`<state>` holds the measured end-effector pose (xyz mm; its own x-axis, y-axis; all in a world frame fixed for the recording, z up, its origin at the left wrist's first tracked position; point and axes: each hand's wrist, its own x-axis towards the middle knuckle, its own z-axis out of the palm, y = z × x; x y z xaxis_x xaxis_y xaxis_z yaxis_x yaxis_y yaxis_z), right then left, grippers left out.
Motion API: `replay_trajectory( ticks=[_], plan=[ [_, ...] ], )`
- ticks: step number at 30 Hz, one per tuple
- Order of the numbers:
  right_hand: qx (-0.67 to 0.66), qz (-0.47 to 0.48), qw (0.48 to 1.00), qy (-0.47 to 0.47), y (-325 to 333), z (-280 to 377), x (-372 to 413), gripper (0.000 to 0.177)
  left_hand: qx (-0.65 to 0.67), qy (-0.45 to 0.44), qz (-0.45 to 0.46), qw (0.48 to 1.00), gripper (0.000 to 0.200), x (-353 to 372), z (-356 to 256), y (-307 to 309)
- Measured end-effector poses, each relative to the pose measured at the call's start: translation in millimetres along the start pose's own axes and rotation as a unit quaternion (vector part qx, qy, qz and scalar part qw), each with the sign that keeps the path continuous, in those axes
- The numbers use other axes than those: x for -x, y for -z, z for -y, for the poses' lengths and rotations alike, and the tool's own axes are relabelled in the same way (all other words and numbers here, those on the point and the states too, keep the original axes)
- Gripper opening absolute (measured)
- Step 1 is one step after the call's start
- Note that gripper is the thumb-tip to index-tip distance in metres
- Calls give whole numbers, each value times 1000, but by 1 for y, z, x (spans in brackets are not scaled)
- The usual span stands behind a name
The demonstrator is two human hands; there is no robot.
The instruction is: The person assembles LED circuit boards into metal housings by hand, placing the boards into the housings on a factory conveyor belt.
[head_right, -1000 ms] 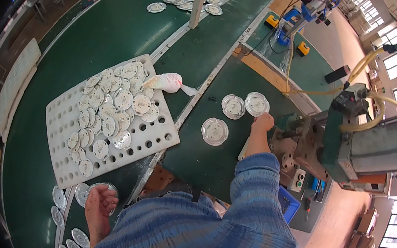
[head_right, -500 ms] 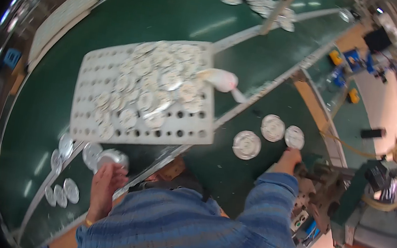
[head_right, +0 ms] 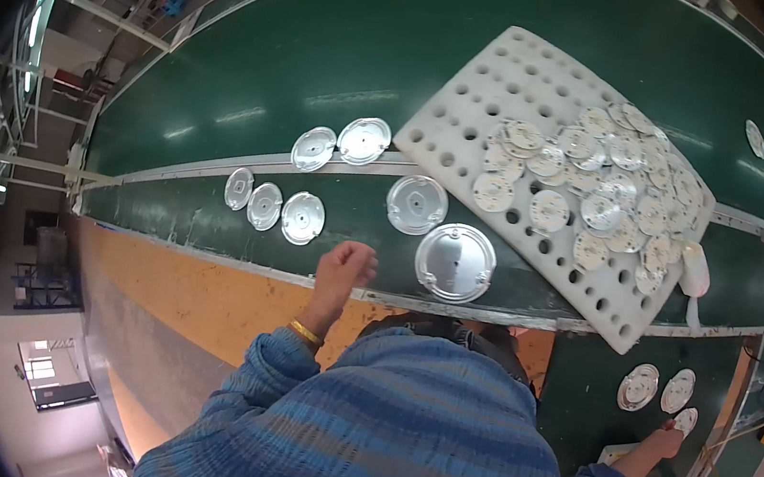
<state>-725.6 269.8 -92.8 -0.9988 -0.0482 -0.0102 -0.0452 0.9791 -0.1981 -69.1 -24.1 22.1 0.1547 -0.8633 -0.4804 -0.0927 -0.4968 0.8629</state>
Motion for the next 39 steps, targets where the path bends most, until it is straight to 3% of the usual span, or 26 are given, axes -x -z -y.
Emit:
replay_trajectory(
  ticks=[3, 5, 9, 11, 13, 14, 16, 18, 20, 21, 22, 25, 28, 32, 35, 39],
  plan=[
    [-348, -22, 932, -104, -7, 25, 1, 25, -5, 1, -197, 980, 17, -31, 41, 60],
    [-477, -17, 871, -114, -5, 56, 9, 24, 4, 13, -304, 952, 17, -54, 76, 103],
    [-578, 100, 810, 9, 19, 154, 91, 19, -118, 55, -398, 908, 31, -86, 107, 154],
    [-521, 161, 833, 89, 41, 207, 151, 20, -116, 79, -389, 911, 34, -100, 123, 167],
    [-418, 170, 856, 253, 71, 254, 229, 15, -162, 47, -391, 905, 37, -103, 123, 166],
    [-442, 236, 828, 252, 72, 266, 255, 14, -179, 41, -385, 904, 36, -98, 110, 160],
    [-360, 326, 806, 339, 83, 290, 306, 16, -185, 36, -375, 908, 33, -96, 105, 153],
    [-303, 361, 759, 449, 92, 308, 349, 26, -165, 41, -366, 915, 30, -101, 111, 161],
    [-249, 310, 711, 580, 93, 324, 378, 31, -112, 56, -356, 926, 27, -109, 132, 182],
    [-242, 299, 704, 596, 91, 328, 384, 31, -84, 62, -348, 932, 25, -115, 139, 184],
    [-235, 287, 698, 612, 88, 331, 387, 32, -34, 110, -315, 942, 20, -96, 102, 167],
    [-225, 235, 717, 617, 82, 332, 380, 27, 50, 59, -273, 959, 17, -85, 106, 165],
    [-223, 210, 759, 574, 64, 332, 357, 22, 82, 40, -286, 954, 14, -72, 99, 153],
    [-175, 162, 773, 587, 50, 350, 329, 18, 90, -10, -246, 965, 12, -57, 92, 147],
    [-132, 156, 755, 623, 42, 373, 317, 25, 69, -21, -210, 975, 11, -45, 69, 135],
    [-64, 135, 716, 682, 38, 398, 316, 38, 133, -18, -139, 981, 13, -37, 49, 115]
  ],
)
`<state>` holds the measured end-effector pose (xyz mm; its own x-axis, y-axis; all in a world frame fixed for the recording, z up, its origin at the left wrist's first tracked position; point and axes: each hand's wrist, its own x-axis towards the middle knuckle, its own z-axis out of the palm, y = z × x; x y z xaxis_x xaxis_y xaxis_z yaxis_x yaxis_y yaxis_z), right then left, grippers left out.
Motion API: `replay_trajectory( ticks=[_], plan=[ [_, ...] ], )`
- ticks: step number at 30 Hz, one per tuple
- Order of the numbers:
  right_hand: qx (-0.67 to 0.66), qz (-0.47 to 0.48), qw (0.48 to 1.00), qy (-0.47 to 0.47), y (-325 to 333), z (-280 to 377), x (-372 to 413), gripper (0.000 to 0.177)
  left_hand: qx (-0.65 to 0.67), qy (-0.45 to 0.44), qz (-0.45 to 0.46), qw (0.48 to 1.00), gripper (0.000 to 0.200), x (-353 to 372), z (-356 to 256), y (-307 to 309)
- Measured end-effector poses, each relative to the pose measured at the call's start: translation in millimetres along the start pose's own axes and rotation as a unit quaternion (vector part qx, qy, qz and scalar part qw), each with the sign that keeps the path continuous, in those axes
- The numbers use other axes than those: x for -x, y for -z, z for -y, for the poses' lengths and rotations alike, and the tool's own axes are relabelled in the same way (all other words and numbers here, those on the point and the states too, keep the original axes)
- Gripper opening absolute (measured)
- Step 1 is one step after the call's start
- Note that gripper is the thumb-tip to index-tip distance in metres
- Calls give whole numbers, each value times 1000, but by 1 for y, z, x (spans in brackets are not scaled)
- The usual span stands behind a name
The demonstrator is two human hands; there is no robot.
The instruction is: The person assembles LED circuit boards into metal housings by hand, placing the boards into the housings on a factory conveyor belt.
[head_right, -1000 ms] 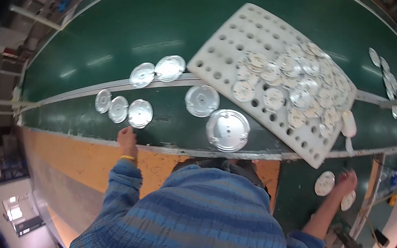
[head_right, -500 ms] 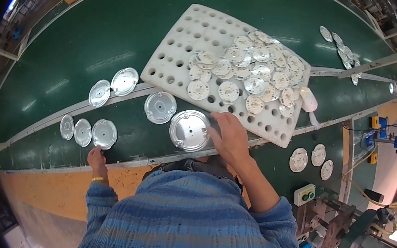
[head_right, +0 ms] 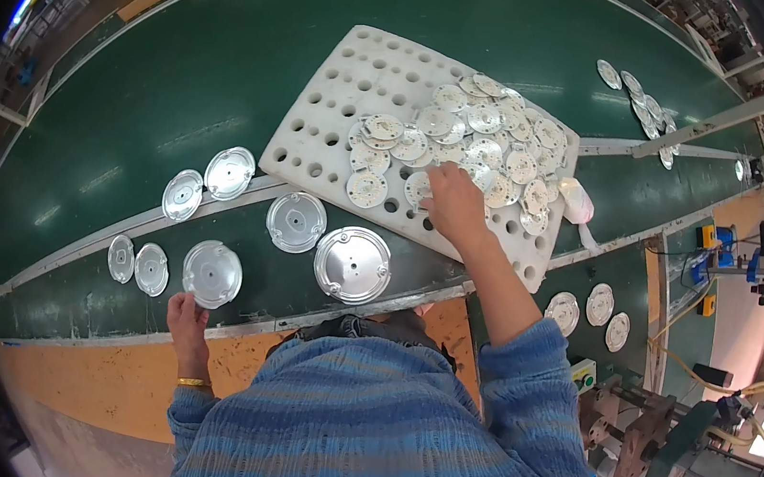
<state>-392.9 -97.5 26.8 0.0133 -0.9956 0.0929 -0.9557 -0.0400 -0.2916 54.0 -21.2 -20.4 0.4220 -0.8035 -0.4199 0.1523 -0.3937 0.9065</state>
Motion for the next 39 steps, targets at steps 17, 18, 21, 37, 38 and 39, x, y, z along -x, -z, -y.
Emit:
replay_trajectory(
  ticks=[17, 18, 21, 37, 38, 39],
  plan=[
    [-17, 118, 992, -33, 15, -12, -16, 28, 108, 53, 249, 961, 32, 78, -87, -81],
    [-28, 124, 991, -42, 20, -14, -14, 25, 109, 57, 260, 958, 32, 81, -91, -85],
    [-58, 72, 994, -51, 30, -12, -2, 19, 111, 69, 286, 949, 33, 86, -94, -94],
    [-816, 136, 510, -235, 57, 112, 64, 12, 127, 52, 329, 934, 59, 110, -110, -142],
    [-816, 151, 507, -232, 55, 115, 66, 12, 125, 54, 336, 932, 59, 112, -108, -144],
    [-808, 150, 514, -247, 55, 119, 66, 10, 123, 57, 343, 930, 60, 114, -105, -145]
  ],
)
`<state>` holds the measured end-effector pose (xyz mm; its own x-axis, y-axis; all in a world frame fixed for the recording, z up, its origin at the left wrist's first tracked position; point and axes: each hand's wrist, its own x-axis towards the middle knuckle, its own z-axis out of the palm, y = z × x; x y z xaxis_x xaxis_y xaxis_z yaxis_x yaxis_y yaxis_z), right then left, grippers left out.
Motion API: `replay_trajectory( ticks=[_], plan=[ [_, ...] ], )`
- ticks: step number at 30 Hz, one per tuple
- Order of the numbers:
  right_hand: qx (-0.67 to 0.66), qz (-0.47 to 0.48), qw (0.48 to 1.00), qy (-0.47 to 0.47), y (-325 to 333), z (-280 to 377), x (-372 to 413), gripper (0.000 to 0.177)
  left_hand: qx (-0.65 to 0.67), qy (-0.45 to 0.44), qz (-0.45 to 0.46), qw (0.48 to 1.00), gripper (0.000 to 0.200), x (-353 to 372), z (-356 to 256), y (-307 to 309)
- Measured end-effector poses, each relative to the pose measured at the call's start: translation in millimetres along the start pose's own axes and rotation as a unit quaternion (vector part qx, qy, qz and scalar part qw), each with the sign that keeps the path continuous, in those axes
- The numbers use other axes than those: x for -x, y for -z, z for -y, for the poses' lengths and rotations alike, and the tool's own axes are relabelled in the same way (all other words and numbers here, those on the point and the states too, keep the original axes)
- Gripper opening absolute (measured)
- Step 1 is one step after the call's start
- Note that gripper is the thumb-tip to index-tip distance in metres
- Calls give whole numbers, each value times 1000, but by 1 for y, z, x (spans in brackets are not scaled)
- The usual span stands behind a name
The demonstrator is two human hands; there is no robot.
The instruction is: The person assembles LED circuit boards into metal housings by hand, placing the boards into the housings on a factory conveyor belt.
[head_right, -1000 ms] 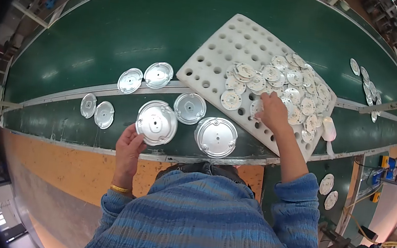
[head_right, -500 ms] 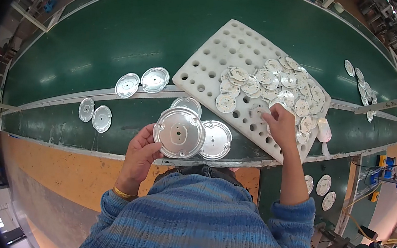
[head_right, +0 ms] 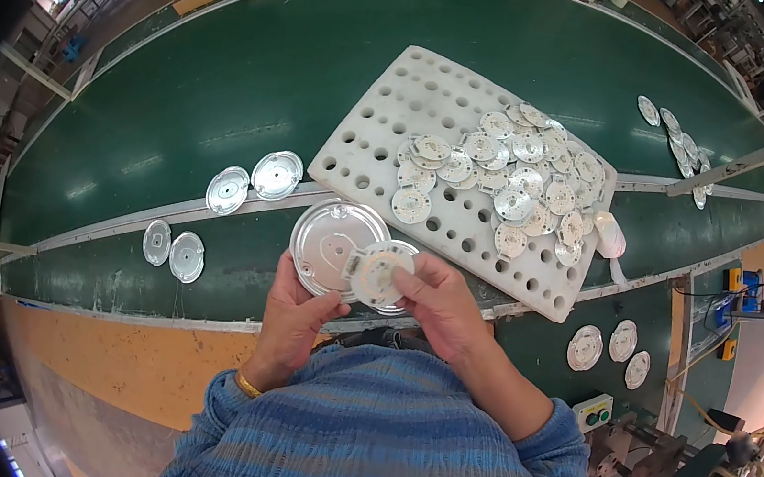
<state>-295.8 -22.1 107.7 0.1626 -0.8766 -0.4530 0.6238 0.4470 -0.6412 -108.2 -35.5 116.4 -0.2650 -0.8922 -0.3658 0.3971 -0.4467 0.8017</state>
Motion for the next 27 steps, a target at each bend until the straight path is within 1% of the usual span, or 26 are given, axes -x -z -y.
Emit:
replay_trajectory(
  ticks=[4, 7, 10, 11, 16, 18, 19, 22, 24, 27],
  plan=[
    [33, -9, 999, 12, 5, 0, 1, 9, -4, 32, 20, 999, 57, 6, 2, -4],
    [41, -8, 999, 18, 8, 5, 0, 9, -21, 25, 16, 999, 43, 6, -2, -1],
    [56, -9, 998, 10, 9, 7, 1, 9, 27, 57, -5, 998, 33, -2, -1, 15],
    [63, -9, 998, 5, 9, 7, 1, 8, 10, 62, -3, 998, 32, -4, 0, 19],
    [89, -11, 996, -4, 10, 9, 1, 7, -65, 77, 16, 995, 32, -8, -1, 28],
    [80, -16, 997, -6, 10, 13, 3, 8, -81, 59, 21, 995, 35, -5, -7, 17],
    [70, -27, 997, 0, 11, 14, 3, 8, -88, 50, 24, 995, 36, -4, -8, 14],
    [41, -54, 997, 23, 16, 20, 2, 10, -86, 59, 58, 993, 40, -4, -6, 14],
    [20, -62, 997, 44, 23, 27, 4, 11, -76, 67, 50, 994, 40, -4, -4, 13],
    [126, -80, 985, 87, 23, 32, 11, 12, -58, 75, 31, 995, 36, -5, -2, 10]
  ],
)
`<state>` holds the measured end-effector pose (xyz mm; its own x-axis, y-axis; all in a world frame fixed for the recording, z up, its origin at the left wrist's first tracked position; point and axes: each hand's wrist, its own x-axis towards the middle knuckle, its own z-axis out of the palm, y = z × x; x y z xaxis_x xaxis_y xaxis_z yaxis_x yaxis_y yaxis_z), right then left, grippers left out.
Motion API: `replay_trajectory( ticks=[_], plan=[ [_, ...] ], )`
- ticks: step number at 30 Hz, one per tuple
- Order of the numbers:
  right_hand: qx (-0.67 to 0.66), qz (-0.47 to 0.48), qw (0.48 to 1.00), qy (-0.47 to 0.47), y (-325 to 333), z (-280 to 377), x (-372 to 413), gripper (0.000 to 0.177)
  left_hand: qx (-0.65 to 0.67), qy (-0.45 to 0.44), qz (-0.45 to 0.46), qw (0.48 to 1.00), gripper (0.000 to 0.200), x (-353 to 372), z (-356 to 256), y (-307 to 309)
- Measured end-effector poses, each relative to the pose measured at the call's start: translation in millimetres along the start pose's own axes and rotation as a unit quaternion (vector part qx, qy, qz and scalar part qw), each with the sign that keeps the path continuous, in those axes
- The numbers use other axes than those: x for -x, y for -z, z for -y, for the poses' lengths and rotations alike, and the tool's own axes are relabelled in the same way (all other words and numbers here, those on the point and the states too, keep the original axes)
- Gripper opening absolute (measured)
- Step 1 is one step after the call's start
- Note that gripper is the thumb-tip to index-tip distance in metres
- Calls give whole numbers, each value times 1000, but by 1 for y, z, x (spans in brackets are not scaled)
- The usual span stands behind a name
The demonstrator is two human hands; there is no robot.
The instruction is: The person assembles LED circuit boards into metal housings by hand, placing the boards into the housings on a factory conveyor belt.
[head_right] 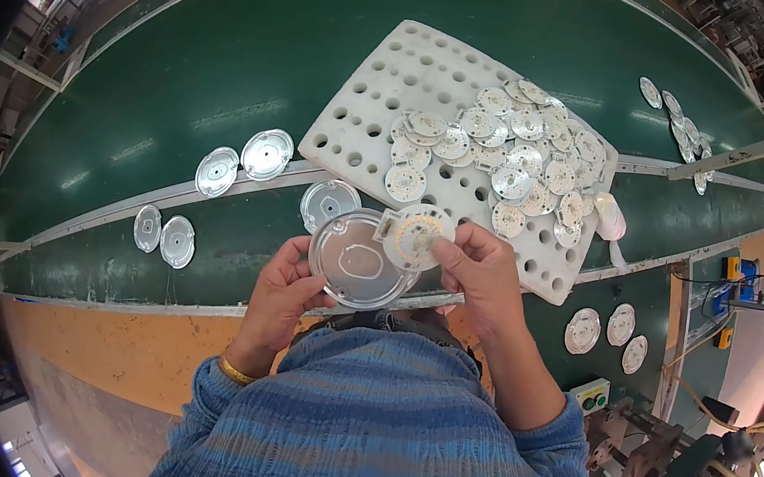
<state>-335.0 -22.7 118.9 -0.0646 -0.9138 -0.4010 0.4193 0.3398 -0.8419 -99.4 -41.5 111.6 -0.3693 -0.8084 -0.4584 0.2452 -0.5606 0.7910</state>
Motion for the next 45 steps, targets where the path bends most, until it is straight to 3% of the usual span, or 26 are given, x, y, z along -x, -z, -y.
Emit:
replay_trajectory(
  ticks=[6, 7, 16, 25, 34, 45],
  plan=[
    [237, 31, 971, 5, -19, 4, 11, 16, 43, 37, -9, 998, 22, -4, 1, -8],
    [246, 34, 967, 51, -22, 2, 11, 16, 50, 40, -10, 998, 22, -4, 2, -9],
    [199, 28, 979, 25, -27, -2, 9, 12, 47, 38, 21, 998, 26, -3, 3, -13],
    [239, -2, 970, 41, -28, -6, 7, 13, -3, 10, 24, 1000, 24, -3, 5, -14],
    [340, -46, 934, 103, -35, -3, 9, 15, -25, -9, 22, 999, 23, -3, 2, -14],
    [319, -73, 936, 132, -32, -2, 10, 19, -44, -4, 16, 999, 22, -3, 0, -16]
  ],
)
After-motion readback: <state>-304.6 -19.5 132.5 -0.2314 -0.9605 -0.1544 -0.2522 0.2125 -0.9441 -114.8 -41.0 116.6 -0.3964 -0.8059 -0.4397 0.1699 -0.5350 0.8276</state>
